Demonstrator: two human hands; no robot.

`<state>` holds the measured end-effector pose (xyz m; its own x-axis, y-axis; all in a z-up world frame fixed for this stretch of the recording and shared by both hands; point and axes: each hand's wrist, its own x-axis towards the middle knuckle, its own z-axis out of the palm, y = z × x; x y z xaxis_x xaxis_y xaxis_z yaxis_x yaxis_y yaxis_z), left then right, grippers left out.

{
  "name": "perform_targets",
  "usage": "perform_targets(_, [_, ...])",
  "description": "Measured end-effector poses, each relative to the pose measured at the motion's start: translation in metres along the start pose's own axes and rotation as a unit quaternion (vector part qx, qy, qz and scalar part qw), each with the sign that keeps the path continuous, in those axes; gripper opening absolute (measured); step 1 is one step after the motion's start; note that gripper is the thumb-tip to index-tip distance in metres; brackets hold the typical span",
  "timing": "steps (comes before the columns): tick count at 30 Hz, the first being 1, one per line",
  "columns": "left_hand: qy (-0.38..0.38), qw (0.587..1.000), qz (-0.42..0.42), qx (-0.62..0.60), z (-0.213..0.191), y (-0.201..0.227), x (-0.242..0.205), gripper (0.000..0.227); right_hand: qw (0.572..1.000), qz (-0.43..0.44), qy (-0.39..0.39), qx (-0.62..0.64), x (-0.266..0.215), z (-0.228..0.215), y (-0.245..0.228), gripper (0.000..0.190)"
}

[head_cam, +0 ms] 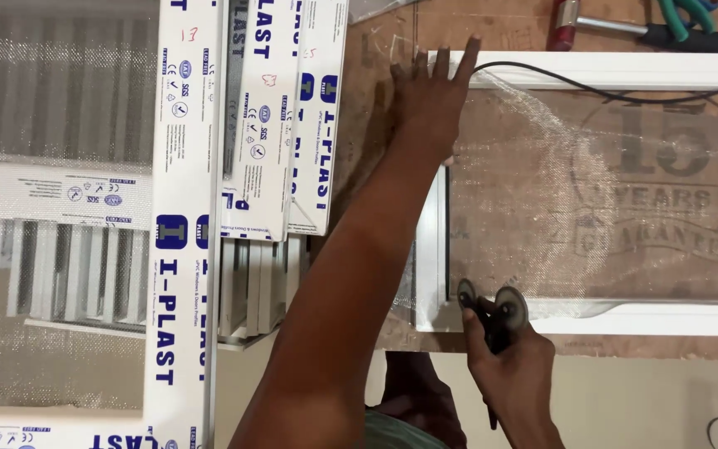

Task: Assemble a window screen by installing mesh and spline gasket into the frame.

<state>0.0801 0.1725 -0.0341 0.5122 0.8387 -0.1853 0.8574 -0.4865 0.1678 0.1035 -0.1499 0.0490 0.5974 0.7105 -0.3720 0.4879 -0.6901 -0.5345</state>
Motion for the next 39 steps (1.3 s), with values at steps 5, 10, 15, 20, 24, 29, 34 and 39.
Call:
perform_targets(5, [-0.069, 0.997, -0.014, 0.014, -0.022, -0.005, 0.002, 0.145, 1.0, 0.008, -0.015, 0.019, 0.005, 0.004, -0.013, 0.035])
perform_targets(10, [-0.003, 0.998, -0.01, -0.062, -0.006, -0.01, 0.022, 0.08, 0.999, 0.047, -0.021, 0.004, 0.007, 0.01, -0.012, 0.034])
perform_targets(15, [0.004, 0.999, 0.006, -0.035, 0.006, -0.009, 0.033, 0.057, 0.999, 0.005, -0.02, 0.024, 0.012, 0.009, -0.021, 0.034])
perform_targets(20, [0.081, 0.997, 0.01, -0.015, -0.005, 0.009, 0.025, 0.06, 0.997, 0.058, -0.049, -0.02, 0.014, 0.004, -0.035, 0.036])
perform_targets(24, [0.021, 0.998, -0.03, -0.045, -0.009, 0.013, 0.03, 0.077, 0.996, 0.06, -0.058, -0.014, 0.018, 0.004, -0.036, 0.035])
perform_targets(29, [-0.019, 0.996, -0.02, -0.083, -0.001, 0.008, 0.04, 0.067, 0.997, 0.053, -0.052, -0.025, 0.013, 0.006, -0.024, 0.036])
perform_targets(34, [0.084, 0.991, -0.009, -0.101, 0.0, 0.006, 0.041, 0.054, 0.993, 0.106, -0.048, -0.023, 0.012, 0.009, -0.029, 0.034])
perform_targets(39, [0.078, 0.99, -0.003, -0.115, 0.002, 0.007, 0.05, 0.039, 0.992, 0.111, -0.049, -0.033, 0.011, 0.007, -0.04, 0.035])
